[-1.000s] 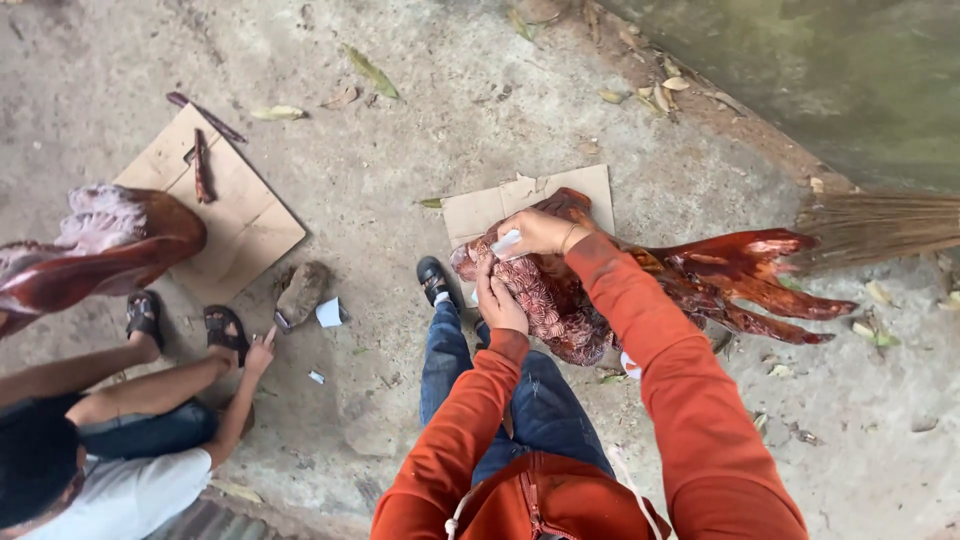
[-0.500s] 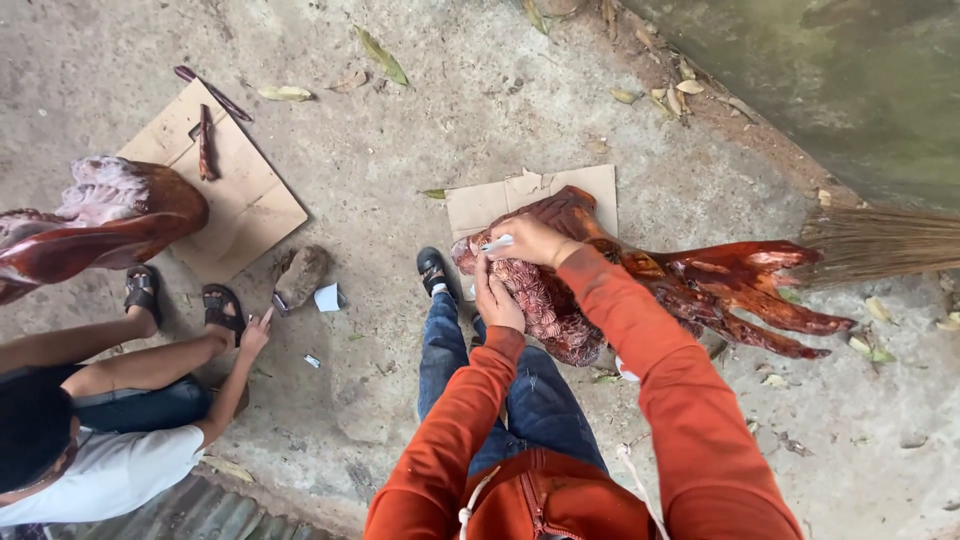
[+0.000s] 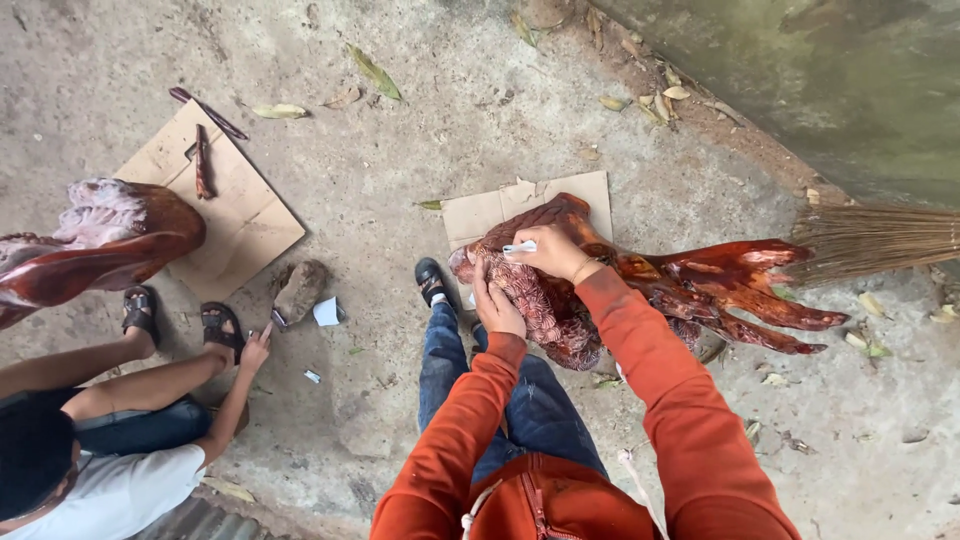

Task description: Applying varnish or stain to a detailed wooden sculpture using a cloth and a small applicator.

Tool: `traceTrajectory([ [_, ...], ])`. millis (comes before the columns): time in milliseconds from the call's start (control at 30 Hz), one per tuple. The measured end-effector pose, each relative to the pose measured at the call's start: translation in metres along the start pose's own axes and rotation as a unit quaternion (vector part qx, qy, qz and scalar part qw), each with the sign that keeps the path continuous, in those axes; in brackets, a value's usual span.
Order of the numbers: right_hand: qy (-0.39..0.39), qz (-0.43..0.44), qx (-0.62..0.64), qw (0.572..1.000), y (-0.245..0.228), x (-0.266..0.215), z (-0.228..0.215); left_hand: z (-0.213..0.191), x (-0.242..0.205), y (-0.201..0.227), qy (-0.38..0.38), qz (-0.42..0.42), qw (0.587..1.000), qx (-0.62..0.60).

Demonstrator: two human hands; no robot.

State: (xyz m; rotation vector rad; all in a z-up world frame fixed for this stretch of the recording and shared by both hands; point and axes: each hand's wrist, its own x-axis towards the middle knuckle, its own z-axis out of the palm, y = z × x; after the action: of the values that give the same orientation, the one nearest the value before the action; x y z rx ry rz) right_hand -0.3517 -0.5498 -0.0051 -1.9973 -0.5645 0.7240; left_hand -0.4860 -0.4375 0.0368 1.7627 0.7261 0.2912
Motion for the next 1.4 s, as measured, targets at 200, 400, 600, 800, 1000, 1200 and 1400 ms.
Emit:
traceTrajectory([
  [200, 0.057, 0.075, -0.021, 0.995, -0.018, 0.035, 0.023, 0.001, -0.001, -0.002, 0.026, 0.022, 0.998, 0.048],
  [400, 0.446, 0.288, 0.262, 0.806, -0.028, 0.042, 0.022, -0.008, 0.007, 0.049, -0.007, 0.173, 0.969, 0.178],
  [600, 0.487, 0.322, 0.244, 0.775, -0.024, 0.033, 0.006, -0.007, 0.020, 0.086, -0.072, 0.253, 0.943, 0.204],
  [800, 0.437, 0.246, 0.140, 0.854, -0.071, 0.000, 0.024, -0.011, 0.053, 0.091, -0.045, 0.329, 0.890, 0.311],
  [1000, 0.274, 0.047, -0.179, 0.944, -0.138, -0.050, 0.066, -0.023, 0.121, 0.036, -0.043, 0.218, 0.914, 0.339],
  [1200, 0.346, -0.037, -0.037, 0.937, -0.145, -0.091, 0.039, -0.033, 0.121, 0.034, -0.133, 0.103, 0.929, 0.328],
  [1400, 0.255, 0.045, 0.064, 0.964, -0.074, -0.071, -0.025, -0.034, 0.081, 0.004, -0.227, -0.014, 0.944, 0.237],
])
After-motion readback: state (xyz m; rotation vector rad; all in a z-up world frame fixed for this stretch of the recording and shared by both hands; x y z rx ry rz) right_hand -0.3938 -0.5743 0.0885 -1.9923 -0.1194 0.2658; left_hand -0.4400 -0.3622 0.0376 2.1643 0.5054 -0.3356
